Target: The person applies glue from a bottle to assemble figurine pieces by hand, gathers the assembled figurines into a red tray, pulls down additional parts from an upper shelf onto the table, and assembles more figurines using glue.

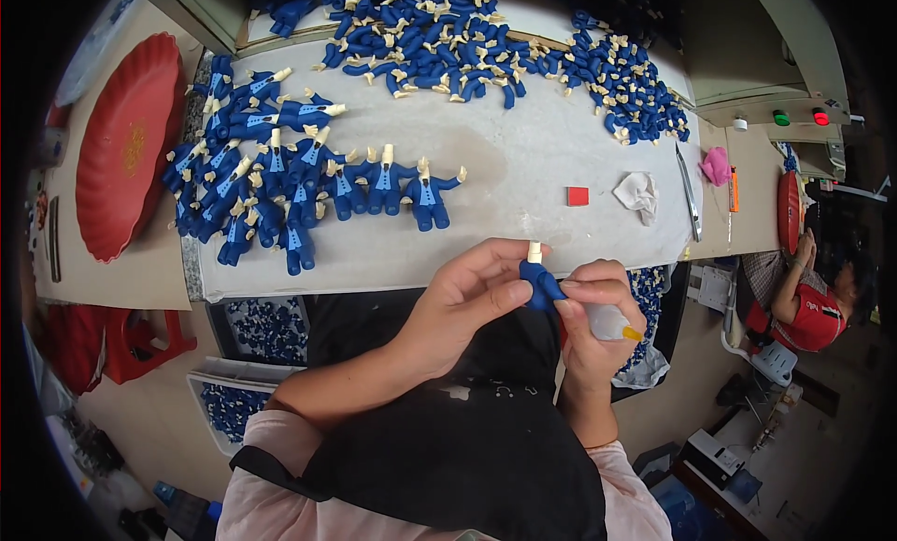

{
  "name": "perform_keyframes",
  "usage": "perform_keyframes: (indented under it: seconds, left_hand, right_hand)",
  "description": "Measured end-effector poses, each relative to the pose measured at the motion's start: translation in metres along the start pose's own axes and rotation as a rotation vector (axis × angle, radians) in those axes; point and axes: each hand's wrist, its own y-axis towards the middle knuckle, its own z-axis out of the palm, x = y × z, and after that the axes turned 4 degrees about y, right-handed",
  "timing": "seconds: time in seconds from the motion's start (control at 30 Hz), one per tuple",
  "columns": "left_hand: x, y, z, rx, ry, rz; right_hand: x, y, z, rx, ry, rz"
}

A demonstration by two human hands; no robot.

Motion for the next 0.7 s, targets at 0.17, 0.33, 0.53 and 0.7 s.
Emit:
perform_keyframes:
  seconds: [0.17, 0.33, 0.53, 0.7]
  left_hand:
    - [-0.0007, 0.0004, 0.001, -0.001, 0.017, -0.004]
    - [0.0005, 0.0006, -0.0009, -0.004, 0.032, -0.002]
    - [-0.0005, 0.0008, 0.0014, -0.012, 0.077, 0.042]
    - [-0.0012, 0.0003, 0.0023, -0.026, 0.169, 0.063]
  right_hand:
    - [-0.0019, -0.0001, -0.0002, 0.012, -0.066, -0.053]
    - [-0.0007, 0.0039, 0.0002, 0.042, -0.254, -0.224]
    - [-0.0018, 0.0075, -0.0051, 0.113, -0.336, -0.339]
    - [-0.001, 0.0082, -0.0094, 0.151, -0.397, -0.395]
